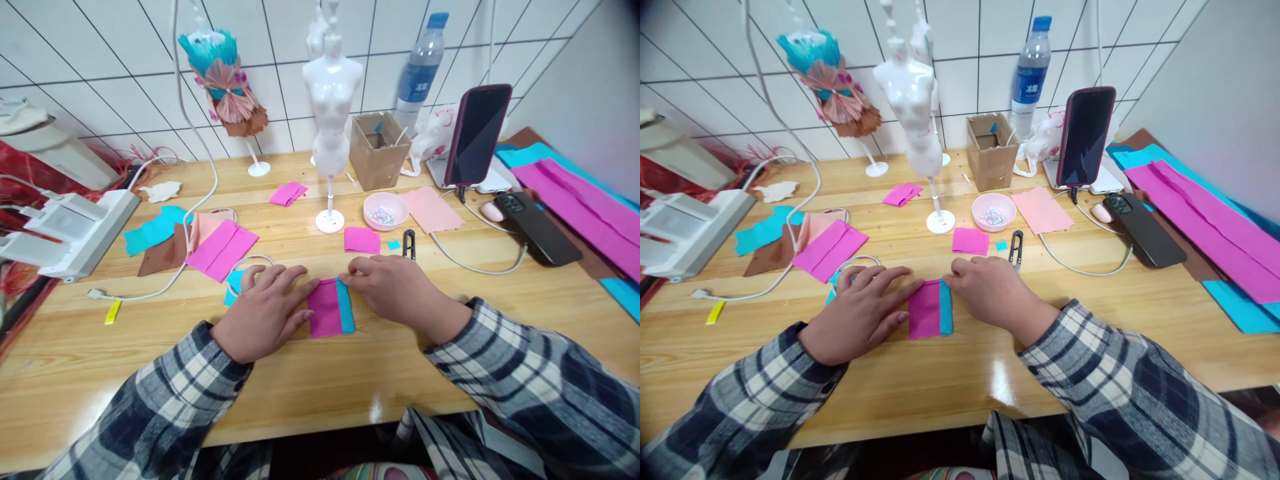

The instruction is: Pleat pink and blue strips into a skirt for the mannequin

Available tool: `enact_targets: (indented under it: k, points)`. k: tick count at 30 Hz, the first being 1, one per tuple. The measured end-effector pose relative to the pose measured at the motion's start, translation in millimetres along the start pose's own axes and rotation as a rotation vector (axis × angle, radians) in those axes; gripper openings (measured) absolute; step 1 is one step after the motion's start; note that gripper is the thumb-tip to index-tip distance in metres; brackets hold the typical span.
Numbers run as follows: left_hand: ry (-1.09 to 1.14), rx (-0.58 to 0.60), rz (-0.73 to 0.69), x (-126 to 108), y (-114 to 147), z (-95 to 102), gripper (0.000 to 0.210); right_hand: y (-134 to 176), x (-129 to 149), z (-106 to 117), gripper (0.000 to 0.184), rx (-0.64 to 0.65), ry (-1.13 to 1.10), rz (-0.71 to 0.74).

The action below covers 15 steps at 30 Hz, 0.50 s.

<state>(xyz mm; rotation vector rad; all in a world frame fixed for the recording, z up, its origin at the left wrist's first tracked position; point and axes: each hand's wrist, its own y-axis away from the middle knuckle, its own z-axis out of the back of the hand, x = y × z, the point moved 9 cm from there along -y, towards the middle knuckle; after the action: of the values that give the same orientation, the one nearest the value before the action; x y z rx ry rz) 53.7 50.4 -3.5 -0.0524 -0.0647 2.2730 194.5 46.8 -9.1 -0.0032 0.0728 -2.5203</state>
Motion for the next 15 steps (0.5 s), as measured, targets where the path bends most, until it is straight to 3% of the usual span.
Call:
enact_targets:
  k: [9,15]
  points:
    - [-0.056,-0.021,0.031,11.8,3.2,5.2,0.043,-0.3,-1.0,0.8,0.034,-0.001,0.006,-0.008]
    - [0.311,-0.147,0.244,34.3,-14.8,8.4,0.041,0.3,1.8,8.1,0.033,-0.113,0.022,0.016]
